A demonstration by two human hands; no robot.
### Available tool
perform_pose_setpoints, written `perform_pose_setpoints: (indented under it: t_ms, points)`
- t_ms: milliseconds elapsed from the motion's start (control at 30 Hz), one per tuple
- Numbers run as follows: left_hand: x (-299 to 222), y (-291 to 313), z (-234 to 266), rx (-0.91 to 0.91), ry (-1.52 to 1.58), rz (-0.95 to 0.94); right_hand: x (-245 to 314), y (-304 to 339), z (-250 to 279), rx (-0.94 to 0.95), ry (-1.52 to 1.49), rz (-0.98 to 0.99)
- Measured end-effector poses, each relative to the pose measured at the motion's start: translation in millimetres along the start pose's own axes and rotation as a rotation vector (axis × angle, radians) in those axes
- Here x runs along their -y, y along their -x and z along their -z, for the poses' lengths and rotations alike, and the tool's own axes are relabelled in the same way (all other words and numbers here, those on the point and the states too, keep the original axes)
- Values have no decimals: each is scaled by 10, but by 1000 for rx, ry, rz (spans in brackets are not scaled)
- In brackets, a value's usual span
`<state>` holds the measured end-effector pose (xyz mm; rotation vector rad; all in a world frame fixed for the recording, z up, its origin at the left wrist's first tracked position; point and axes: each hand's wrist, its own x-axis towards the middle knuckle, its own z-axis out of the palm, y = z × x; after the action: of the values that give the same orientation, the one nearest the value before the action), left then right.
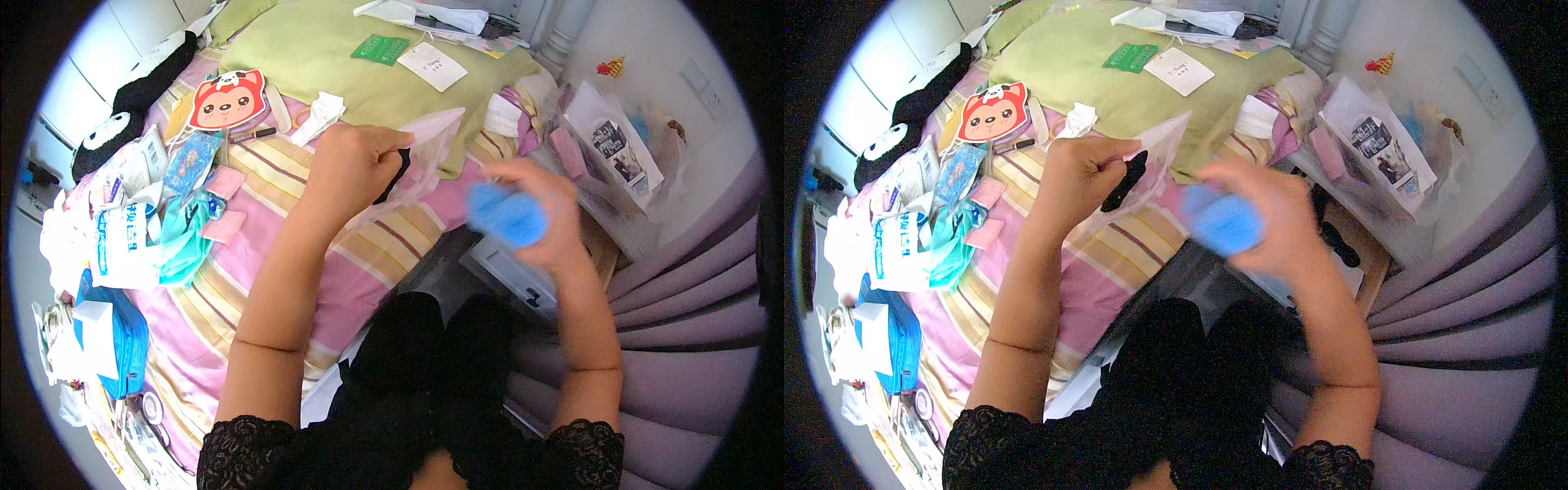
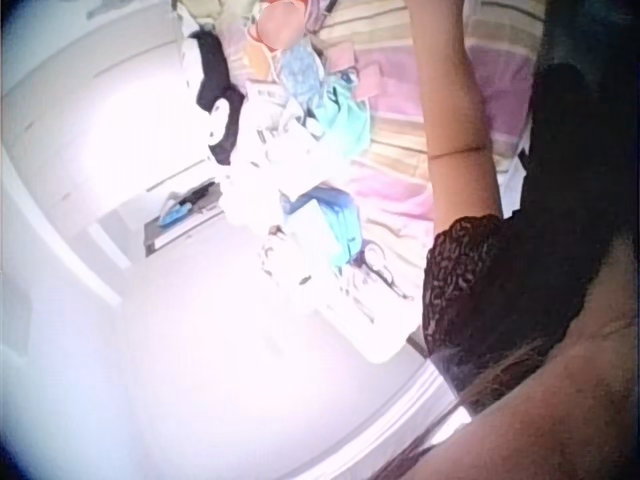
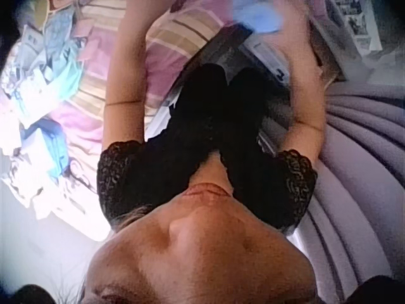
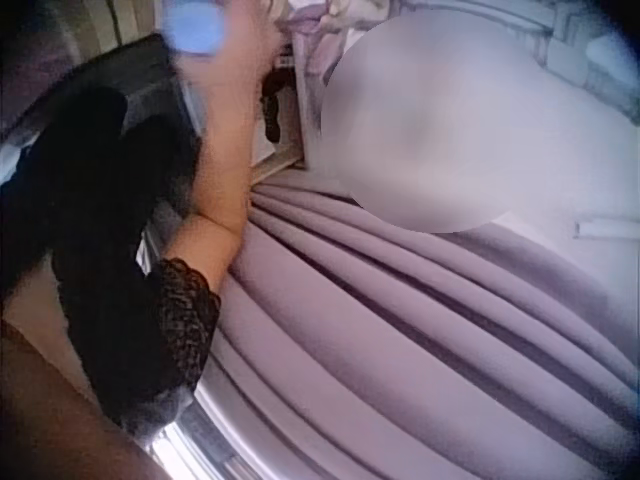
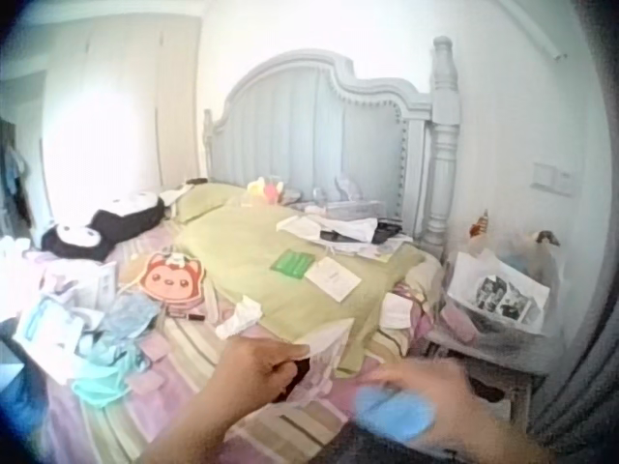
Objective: The person sits on a bed and organizes various small items, including cards, stickers, and packaged goods, by placing them into a bedside drawer. They handle a plush toy, a colorful card, and several small packets, sorting them into the drawer one by one.
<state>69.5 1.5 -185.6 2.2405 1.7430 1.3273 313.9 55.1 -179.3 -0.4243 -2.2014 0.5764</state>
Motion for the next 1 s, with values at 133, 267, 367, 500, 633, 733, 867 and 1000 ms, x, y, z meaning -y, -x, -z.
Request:
perform_pose_setpoints:
  t_ms: [133, 267, 367, 500, 633, 733, 867, 1000]
  points:
    - [-31, -7, -36, -16, 58, 4, 199, -227, -475, 221, 254, -117]
    - [-26, -30, -18, 96, 206, 147, 50, -427, -807, 400, 476, -488]
    - [64, 43, -204, 113, 300, 97, -324, -269, -1298, 434, 390, -319]
    - [120, 17, -116, 177, 469, 309, -163, -372, -1334, 537, 476, -410]
    - [390, 1, -22, 3, 471, 307, -207, -114, -1003, -29, -341, -515]
    - [343, -18, 76, 37, 555, 380, -184, -59, -737, -186, -1123, -852]
    - [363, -13, 12, 157, 536, 370, -321, 21, -666, -92, -1561, -817]
    - [200, -12, 24, 252, 551, 327, -448, 123, -664, 56, -1811, -747]
